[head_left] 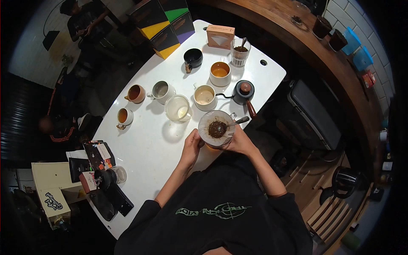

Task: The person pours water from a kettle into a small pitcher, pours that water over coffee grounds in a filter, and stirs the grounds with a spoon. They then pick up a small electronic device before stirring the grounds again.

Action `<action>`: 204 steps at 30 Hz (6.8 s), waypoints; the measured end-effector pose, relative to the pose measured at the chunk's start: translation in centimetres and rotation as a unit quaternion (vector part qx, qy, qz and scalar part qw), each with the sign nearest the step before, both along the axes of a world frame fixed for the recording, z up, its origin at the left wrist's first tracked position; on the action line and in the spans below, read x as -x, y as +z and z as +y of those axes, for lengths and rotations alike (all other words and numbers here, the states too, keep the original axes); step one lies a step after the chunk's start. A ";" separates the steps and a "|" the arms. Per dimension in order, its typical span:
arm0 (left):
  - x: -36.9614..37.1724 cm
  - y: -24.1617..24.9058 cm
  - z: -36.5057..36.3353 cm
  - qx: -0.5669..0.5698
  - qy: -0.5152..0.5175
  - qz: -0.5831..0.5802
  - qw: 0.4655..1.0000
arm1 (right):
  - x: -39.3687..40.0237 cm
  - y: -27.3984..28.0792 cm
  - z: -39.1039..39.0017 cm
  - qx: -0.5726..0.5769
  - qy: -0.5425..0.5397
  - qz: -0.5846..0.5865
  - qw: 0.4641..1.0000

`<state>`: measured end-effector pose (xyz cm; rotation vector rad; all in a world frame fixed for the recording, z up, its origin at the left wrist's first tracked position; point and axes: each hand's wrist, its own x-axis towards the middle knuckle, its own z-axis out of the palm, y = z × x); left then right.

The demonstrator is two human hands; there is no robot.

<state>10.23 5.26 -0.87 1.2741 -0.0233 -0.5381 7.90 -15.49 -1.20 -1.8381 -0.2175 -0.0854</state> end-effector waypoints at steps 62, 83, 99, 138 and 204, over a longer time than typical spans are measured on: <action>-1.3 11.0 -11.4 0.065 -0.264 0.031 0.962 | 10.2 10.0 -9.2 0.095 -0.264 -0.064 0.958; -0.4 15.4 -31.4 0.098 -0.305 0.021 0.947 | 12.6 14.8 -27.8 0.190 -0.313 -0.094 0.926; 0.0 18.2 -48.0 0.124 -0.301 -0.010 0.945 | 12.4 18.0 -45.0 0.150 -0.292 -0.072 0.942; -4.5 15.3 -65.8 0.140 -0.342 -0.031 0.929 | 9.8 17.0 -62.6 0.180 -0.291 -0.037 0.939; -6.1 13.8 -68.7 0.015 -0.187 -0.558 0.808 | 8.1 31.7 -65.8 0.309 -0.150 -0.208 0.916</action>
